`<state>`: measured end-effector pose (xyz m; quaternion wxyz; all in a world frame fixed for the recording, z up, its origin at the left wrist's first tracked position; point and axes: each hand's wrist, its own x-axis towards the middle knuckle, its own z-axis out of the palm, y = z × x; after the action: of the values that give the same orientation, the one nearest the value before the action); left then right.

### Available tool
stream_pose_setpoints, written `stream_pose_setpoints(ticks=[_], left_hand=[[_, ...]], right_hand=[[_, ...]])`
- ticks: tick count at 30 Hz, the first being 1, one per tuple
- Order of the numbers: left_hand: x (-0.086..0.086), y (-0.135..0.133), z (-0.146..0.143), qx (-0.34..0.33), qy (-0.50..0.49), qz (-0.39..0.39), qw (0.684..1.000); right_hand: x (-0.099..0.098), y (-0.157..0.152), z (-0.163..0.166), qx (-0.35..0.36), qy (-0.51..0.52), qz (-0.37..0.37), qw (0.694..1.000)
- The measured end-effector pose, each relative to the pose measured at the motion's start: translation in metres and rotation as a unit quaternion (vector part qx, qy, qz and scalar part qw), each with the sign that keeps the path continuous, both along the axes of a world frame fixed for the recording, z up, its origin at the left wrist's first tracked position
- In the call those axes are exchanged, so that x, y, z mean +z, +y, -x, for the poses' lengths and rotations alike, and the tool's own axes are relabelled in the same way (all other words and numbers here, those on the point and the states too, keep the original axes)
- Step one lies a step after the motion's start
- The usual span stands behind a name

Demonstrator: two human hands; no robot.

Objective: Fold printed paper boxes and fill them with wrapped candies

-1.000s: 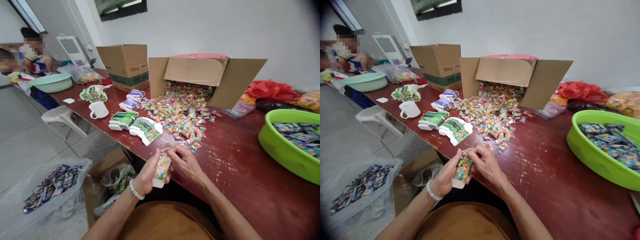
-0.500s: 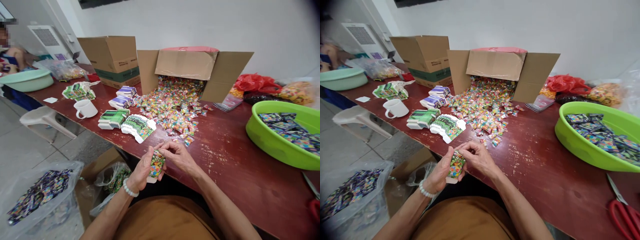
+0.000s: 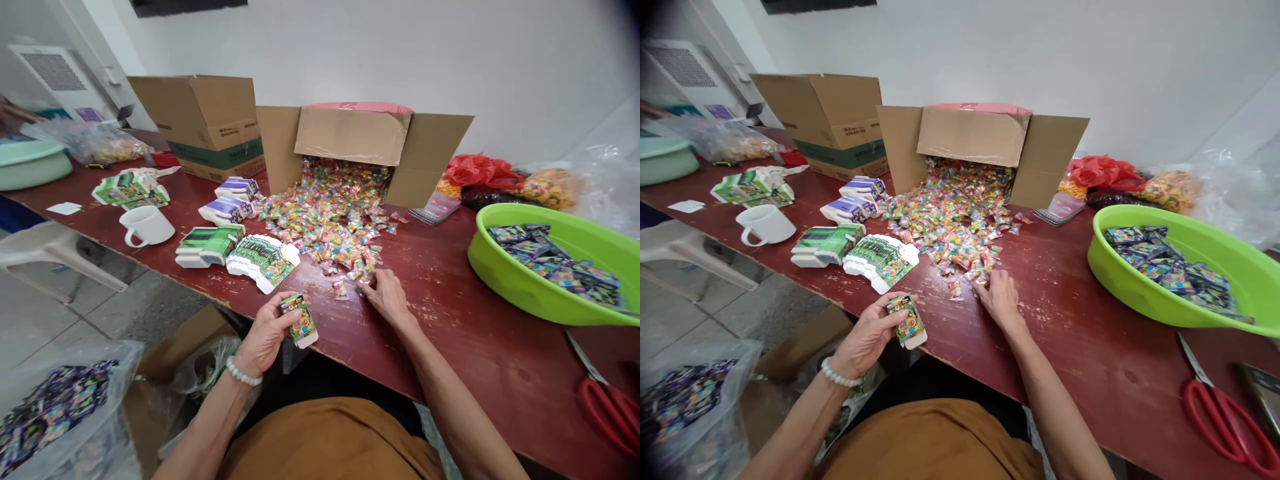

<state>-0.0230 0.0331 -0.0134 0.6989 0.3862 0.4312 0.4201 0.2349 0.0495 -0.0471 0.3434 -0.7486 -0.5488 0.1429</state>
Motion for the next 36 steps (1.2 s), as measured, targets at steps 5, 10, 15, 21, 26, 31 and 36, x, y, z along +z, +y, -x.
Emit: stream_pose_setpoints(ticks=[5, 10, 15, 21, 26, 31, 36], left_hand=[[-0.005, 0.010, 0.019, -0.050, 0.219, -0.131, 0.966], [0.004, 0.013, 0.033, -0.125, 0.274, -0.066, 0.951], [0.005, 0.004, 0.023, 0.004, 0.085, 0.019, 0.996], [0.003, -0.020, 0.006, -0.028, -0.064, 0.060, 0.996], [-0.001, -0.027, -0.003, -0.175, -0.084, 0.049, 0.980], [0.003, -0.023, -0.009, -0.195, -0.077, 0.029, 0.977], [0.005, -0.021, -0.011, -0.173, -0.079, -0.007, 0.982]], right_hand=[[-0.011, 0.005, -0.016, -0.011, 0.058, 0.015, 0.998], [-0.002, -0.003, -0.001, 0.016, 0.184, 0.004, 0.983], [0.020, -0.028, 0.049, 0.102, 0.429, -0.041, 0.897], [0.036, -0.034, 0.083, 0.106, 0.413, -0.121, 0.897], [0.046, -0.035, 0.083, 0.148, 0.243, -0.117, 0.951], [0.047, -0.038, 0.085, 0.130, 0.263, -0.097, 0.951], [0.039, -0.040, 0.088, 0.186, 0.290, -0.079, 0.935]])
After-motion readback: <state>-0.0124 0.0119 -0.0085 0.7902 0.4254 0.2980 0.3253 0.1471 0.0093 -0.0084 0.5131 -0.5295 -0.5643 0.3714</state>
